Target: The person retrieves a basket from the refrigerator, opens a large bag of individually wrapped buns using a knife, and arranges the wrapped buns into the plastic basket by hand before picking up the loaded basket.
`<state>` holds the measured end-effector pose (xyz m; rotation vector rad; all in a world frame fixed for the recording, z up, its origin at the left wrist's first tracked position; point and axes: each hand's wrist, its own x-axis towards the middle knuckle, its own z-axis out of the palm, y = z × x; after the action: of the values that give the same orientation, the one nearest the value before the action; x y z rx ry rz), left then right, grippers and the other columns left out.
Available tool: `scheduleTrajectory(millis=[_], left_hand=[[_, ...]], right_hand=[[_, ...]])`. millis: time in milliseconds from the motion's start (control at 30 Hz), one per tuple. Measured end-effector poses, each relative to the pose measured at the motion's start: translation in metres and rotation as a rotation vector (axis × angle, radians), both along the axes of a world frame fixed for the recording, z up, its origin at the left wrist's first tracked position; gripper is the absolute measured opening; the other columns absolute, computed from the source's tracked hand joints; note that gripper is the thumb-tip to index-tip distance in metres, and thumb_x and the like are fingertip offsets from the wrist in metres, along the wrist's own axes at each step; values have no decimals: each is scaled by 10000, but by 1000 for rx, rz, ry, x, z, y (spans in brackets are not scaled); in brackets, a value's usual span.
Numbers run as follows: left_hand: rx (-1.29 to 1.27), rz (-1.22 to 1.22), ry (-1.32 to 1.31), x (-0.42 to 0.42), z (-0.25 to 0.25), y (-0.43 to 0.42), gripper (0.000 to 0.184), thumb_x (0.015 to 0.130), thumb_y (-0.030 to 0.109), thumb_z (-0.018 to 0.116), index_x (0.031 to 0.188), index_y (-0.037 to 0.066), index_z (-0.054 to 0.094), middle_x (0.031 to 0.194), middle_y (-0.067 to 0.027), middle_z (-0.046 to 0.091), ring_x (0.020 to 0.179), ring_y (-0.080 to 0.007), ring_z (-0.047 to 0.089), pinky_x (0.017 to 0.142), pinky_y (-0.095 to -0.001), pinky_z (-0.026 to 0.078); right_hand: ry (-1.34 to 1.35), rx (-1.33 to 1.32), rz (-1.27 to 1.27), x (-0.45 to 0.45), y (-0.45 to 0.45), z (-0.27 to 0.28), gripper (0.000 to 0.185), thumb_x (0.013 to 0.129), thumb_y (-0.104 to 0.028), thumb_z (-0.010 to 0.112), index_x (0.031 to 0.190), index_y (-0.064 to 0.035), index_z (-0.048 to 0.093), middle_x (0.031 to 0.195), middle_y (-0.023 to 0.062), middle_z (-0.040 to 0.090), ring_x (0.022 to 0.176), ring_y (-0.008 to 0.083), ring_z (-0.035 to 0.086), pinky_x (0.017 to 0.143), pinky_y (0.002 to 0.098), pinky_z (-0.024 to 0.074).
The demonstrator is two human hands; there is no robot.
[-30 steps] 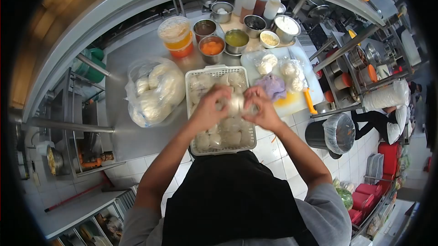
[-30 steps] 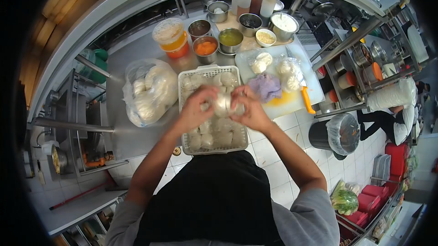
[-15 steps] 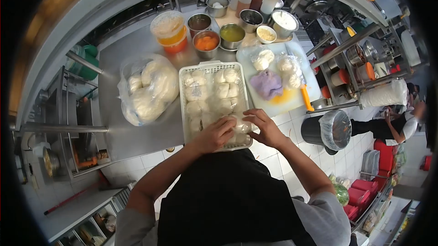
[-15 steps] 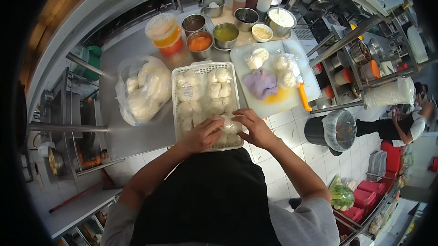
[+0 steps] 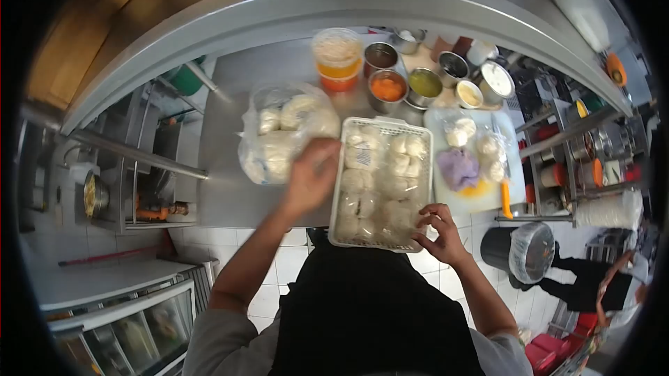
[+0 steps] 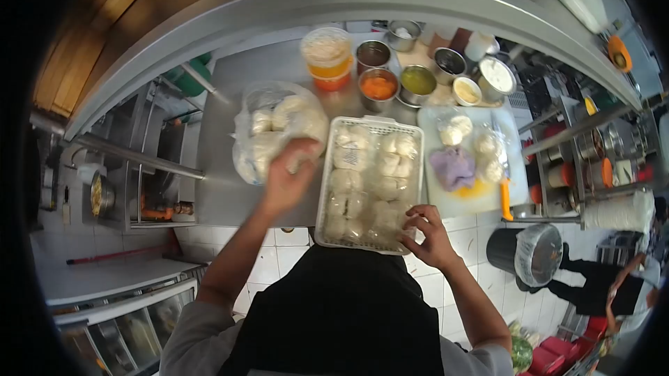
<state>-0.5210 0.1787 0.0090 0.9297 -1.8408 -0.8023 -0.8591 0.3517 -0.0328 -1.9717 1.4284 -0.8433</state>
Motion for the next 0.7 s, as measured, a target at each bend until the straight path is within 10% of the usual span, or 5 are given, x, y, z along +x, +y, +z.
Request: scheduleTrajectory(millis=[100,333,533,700], left_hand=[[13,410,-72,72,-13,-91,266,931,-60,591,1165,-3,705,1065,-173,749,976,-282,735,865,-355,566],[421,403,-767,128,-68,-171,723,799,309,809,1456,79,616,1411,-229,648,1360,-394,583,1121,-457,496],[372,269,-899,141,-110,-202,887,697,343,893,1485,95,569,1462,-205,606,1343,-381,584,1130,-465,483],[574,90,-33,190,-82,-190,800,782,94,826,1523,99,523,1417,-150,617,1302,-270,603,1100,-393,497]], right_hand=[[-37,68,-53,11,-6,13,322,782,-69,877,1027,-81,668,1244,125,617,1196,329,572,1031,432,476],[-26,-49,-98,37,-31,42,315,812,-27,842,1069,-74,668,1211,138,652,1176,348,611,1001,437,501],[14,-82,3,61,-44,49,319,838,-14,821,1117,-71,676,1256,142,659,1196,355,627,990,422,529],[-176,51,-74,63,-43,55,289,892,-17,779,1156,-59,670,1292,136,658,1193,293,650,975,389,550]])
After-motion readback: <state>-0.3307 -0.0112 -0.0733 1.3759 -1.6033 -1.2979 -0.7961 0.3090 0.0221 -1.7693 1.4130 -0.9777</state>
